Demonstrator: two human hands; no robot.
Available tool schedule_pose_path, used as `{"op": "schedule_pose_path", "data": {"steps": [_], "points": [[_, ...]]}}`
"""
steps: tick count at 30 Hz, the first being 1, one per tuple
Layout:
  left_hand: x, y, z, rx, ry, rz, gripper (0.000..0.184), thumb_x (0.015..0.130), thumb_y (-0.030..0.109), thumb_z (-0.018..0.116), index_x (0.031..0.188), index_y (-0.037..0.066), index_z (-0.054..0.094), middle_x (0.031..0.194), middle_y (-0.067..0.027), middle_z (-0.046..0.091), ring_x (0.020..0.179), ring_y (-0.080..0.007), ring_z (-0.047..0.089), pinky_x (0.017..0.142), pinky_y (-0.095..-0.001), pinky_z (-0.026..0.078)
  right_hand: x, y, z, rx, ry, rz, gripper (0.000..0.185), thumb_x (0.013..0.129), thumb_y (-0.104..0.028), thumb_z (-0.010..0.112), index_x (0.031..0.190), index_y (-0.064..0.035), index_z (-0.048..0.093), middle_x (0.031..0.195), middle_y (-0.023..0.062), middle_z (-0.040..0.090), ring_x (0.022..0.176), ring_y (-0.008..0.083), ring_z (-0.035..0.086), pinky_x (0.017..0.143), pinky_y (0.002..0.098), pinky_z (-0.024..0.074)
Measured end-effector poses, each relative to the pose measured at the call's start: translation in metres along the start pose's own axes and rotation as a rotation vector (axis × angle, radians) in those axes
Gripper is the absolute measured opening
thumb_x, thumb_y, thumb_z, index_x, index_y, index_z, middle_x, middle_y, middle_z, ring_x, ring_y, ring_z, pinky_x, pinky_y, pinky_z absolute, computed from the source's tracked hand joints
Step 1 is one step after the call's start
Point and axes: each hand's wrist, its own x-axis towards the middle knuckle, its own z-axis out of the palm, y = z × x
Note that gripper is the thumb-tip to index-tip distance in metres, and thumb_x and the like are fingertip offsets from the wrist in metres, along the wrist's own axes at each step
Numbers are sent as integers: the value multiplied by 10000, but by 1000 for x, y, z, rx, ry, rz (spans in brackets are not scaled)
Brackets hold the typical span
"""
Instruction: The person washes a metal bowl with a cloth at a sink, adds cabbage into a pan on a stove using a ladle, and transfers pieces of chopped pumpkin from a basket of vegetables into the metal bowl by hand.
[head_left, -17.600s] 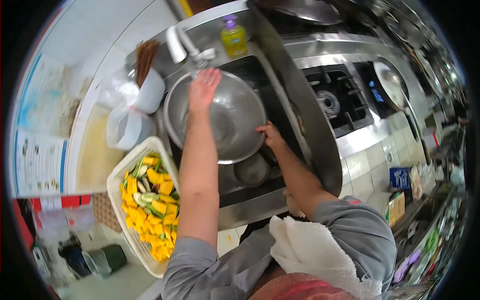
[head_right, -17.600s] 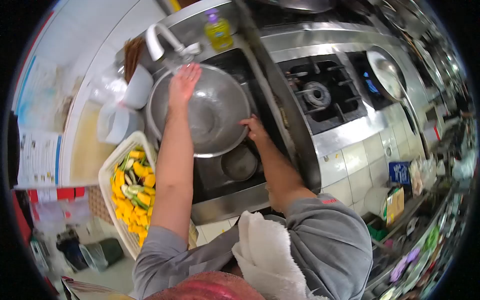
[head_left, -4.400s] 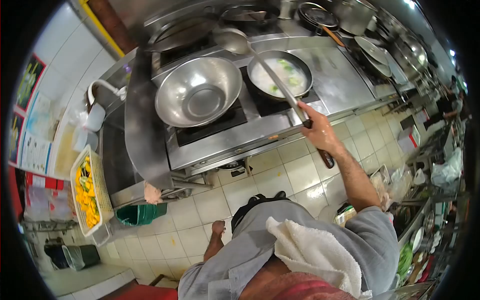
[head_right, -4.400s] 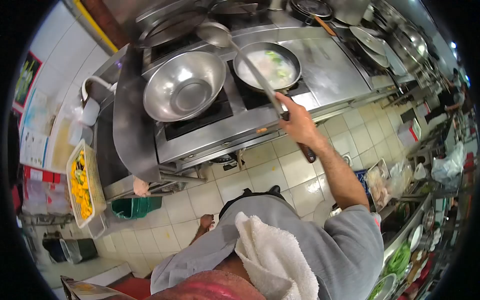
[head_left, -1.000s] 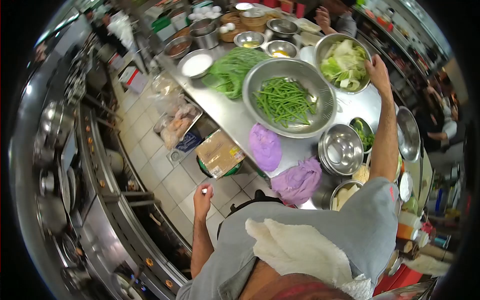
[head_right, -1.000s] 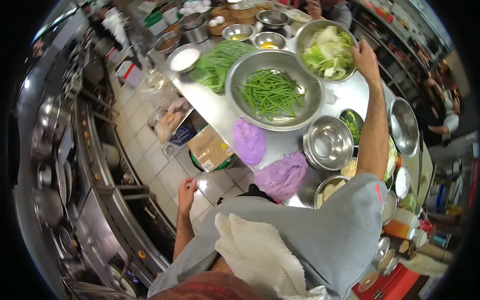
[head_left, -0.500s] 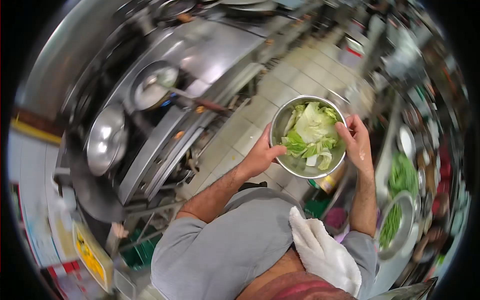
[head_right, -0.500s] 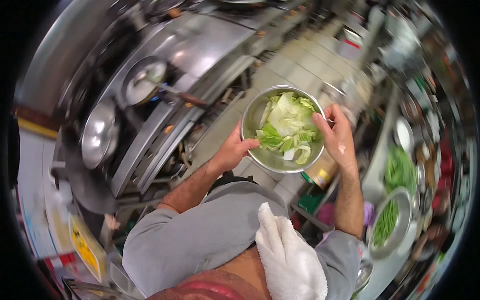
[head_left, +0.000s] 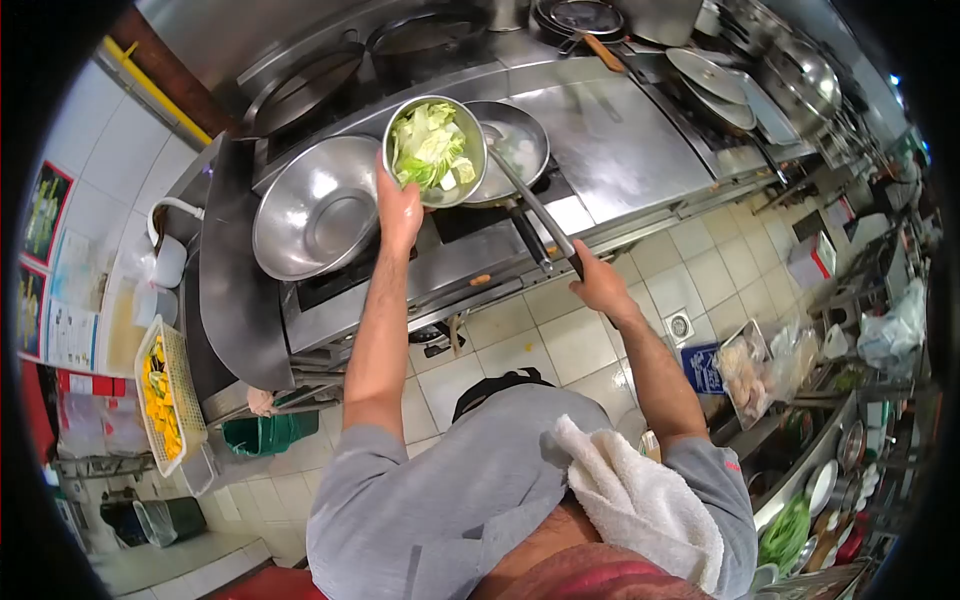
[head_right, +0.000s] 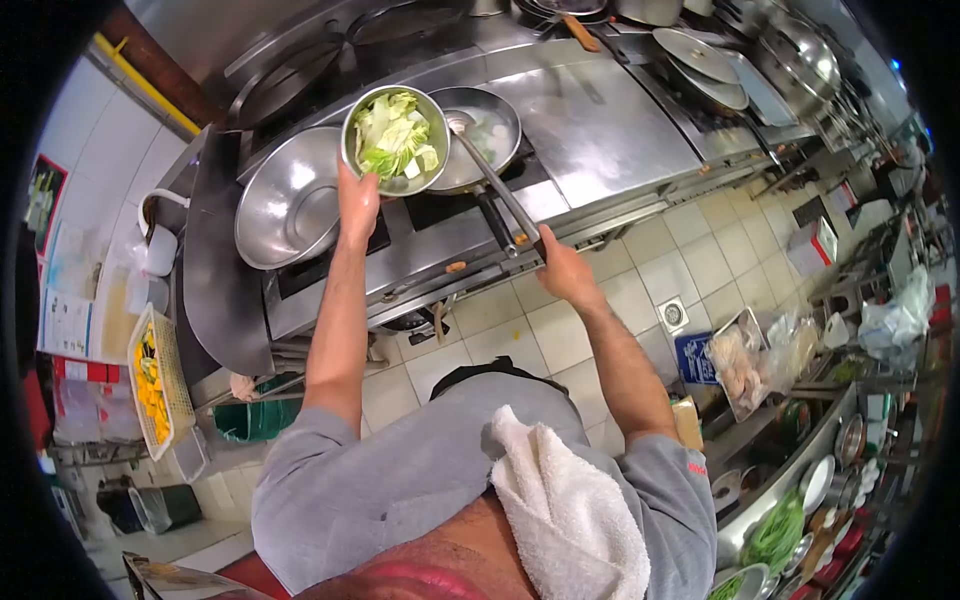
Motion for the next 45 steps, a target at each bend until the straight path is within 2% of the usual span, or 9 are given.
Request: {"op": "schedule_pose_path", "data": {"steps": [4, 8, 11, 16, 20, 23, 27, 37, 45], "points": [[48, -40, 17, 440, 60, 203, 665, 710, -100, 395, 1339, 50, 242, 1251, -256, 363, 1186, -364, 342, 1006, -395, 278, -9, -18, -35, 721, -191, 192, 611, 719, 26, 604, 1273, -49, 358, 652, 9, 430, 429, 76, 405, 374, 232, 334], [74, -57, 34, 593, 102, 234, 655, 696, -101, 408, 1323, 26, 270, 1213, -256, 408, 1127, -375, 397, 970, -402, 326, -25, 5, -50, 918, -216, 217, 623, 700, 26, 592, 1275, -37, 359, 617, 3, 399, 422, 90, 422, 371, 244, 343], [94, -84, 34, 497, 120, 194, 647, 695, -85, 413, 1318, 31, 284, 1145, -261, 474, 1083, -383, 449, 943, -407, 355, -44, 18, -70, 832, -185, 185, 627, 701, 4, 598, 1278, -41, 358, 593, -9, 391, 421, 81, 421, 374, 239, 348], [95, -81, 45, 579, 29, 78, 646, 693, -62, 425, 1318, 42, 299, 1175, -247, 482, 1099, -353, 469, 927, -398, 377, -49, 54, -80, 561, -126, 83, 633, 707, -14, 593, 1289, -93, 353, 621, 114, 459, 553, 188, 520, 529, 321, 435], [89, -73, 64, 568, -38, 5, 657, 694, -71, 415, 1324, 85, 319, 1219, -226, 458, 1140, -342, 438, 962, -375, 356, -21, 66, -81, 351, -104, -50, 622, 723, -68, 574, 1291, -114, 325, 777, 238, 560, 717, 416, 530, 617, 442, 420], [89, -71, 70, 607, -130, 69, 678, 691, -83, 406, 1333, 116, 316, 1277, -197, 413, 1193, -316, 390, 998, -350, 324, -12, 72, -71, 274, -42, -193, 639, 717, -59, 574, 1300, -120, 319, 803, 231, 562, 743, 414, 530, 623, 454, 412], [84, -63, 72, 635, -148, 244, 712, 684, -131, 369, 1336, 150, 319, 1345, -138, 348, 1213, -317, 363, 1009, -354, 315, -15, 68, -85, 276, -189, -55, 648, 714, -58, 581, 1304, -123, 320, 828, 224, 564, 766, 408, 533, 638, 450, 417], [101, -73, 61, 687, -46, 262, 711, 682, -147, 361, 1331, 143, 321, 1332, -159, 350, 1227, -318, 340, 1017, -348, 304, -19, 60, -84, 303, -39, -87, 626, 697, -26, 581, 1280, -109, 368, 843, 222, 566, 807, 387, 553, 681, 434, 434], [103, -44, 57, 838, -151, 255, 726, 698, -129, 416, 1340, 190, 303, 1359, -169, 286, 1194, -354, 364, 968, -395, 363, -6, 38, -92, 478, -195, -22, 634, 695, -6, 602, 1281, -82, 372, 860, 237, 570, 753, 339, 561, 690, 369, 440]]}}
